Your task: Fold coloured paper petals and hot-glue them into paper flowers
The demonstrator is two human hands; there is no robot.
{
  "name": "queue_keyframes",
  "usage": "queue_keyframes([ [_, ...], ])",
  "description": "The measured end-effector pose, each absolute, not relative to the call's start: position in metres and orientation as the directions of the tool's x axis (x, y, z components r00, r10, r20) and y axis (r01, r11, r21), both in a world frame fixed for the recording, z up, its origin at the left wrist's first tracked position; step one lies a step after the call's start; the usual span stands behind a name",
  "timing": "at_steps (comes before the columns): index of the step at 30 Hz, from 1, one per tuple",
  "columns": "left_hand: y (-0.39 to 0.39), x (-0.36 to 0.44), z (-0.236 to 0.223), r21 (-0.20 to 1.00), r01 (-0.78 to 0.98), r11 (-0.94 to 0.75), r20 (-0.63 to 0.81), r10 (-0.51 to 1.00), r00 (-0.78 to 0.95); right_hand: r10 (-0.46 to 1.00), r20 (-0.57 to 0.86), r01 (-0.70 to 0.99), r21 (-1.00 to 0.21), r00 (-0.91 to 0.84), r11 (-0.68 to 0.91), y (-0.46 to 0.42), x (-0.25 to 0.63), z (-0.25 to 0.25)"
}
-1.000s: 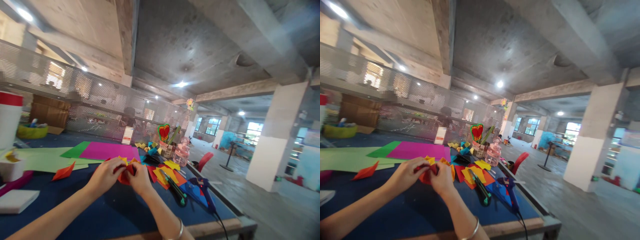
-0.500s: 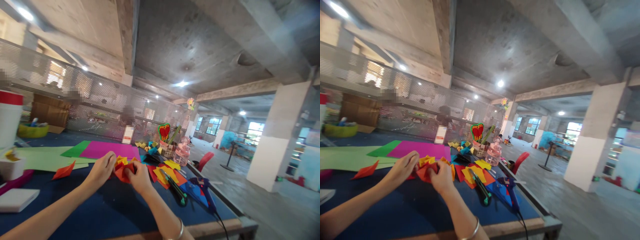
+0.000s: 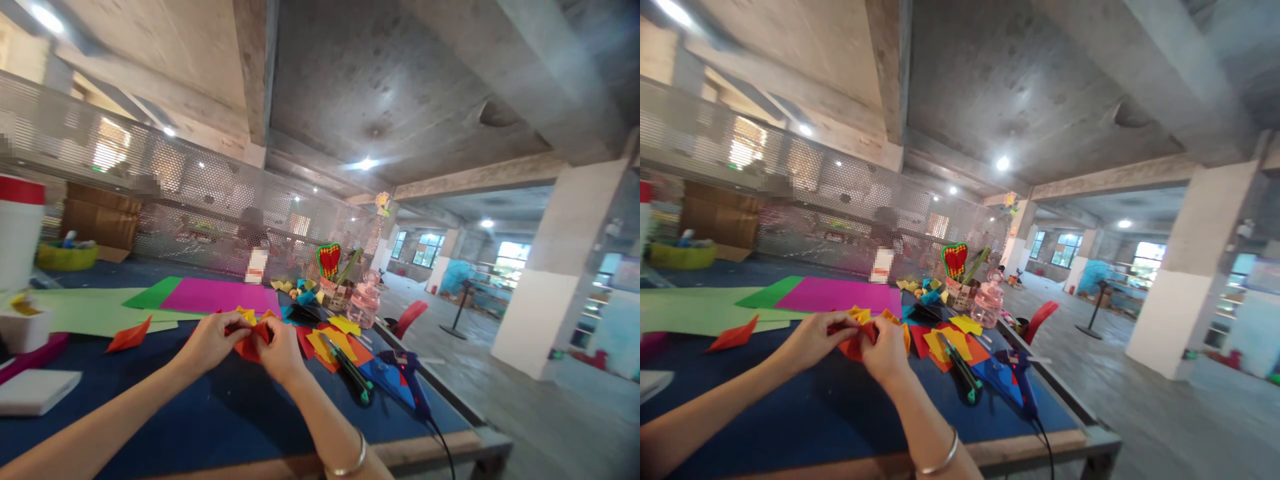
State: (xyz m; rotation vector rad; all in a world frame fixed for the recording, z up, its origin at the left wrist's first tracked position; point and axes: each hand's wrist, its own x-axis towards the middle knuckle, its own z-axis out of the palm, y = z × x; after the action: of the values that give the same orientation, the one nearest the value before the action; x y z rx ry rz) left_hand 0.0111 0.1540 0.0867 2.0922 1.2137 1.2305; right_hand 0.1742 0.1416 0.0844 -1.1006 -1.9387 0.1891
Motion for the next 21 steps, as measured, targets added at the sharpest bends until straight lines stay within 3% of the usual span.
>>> queue_keyframes([
  [6, 0.146, 0.015, 0.085, 0.502, 0.660, -0.559, 0.584, 0.782, 0.218, 0.696, 0.653, 0.694, -0.352, -0.299, 0.628, 0.135, 0.167, 0.086],
  [9, 0.141, 0.015, 0.085, 0.446, 0.672, -0.591, 0.626, 0.743, 0.237, 0.682, 0.661, 0.691, -0.335, -0.312, 0.641, 0.132, 0.166, 0.089],
  [13, 0.140, 0.015, 0.085, 0.477, 0.629, -0.614, 0.654, 0.726, 0.213, 0.713, 0.636, 0.643, -0.418, -0.296, 0.641, 0.133, 0.168, 0.091],
  [17, 0.150, 0.006, 0.088, 0.583, 0.557, -0.592, 0.609, 0.772, 0.183, 0.771, 0.552, 0.480, -0.607, -0.318, 0.633, 0.138, 0.171, 0.092],
  [21, 0.168, -0.024, 0.102, 0.609, 0.667, -0.428, 0.577, 0.817, -0.003, 0.789, 0.590, 0.361, -0.708, -0.171, 0.608, 0.143, 0.177, 0.094],
])
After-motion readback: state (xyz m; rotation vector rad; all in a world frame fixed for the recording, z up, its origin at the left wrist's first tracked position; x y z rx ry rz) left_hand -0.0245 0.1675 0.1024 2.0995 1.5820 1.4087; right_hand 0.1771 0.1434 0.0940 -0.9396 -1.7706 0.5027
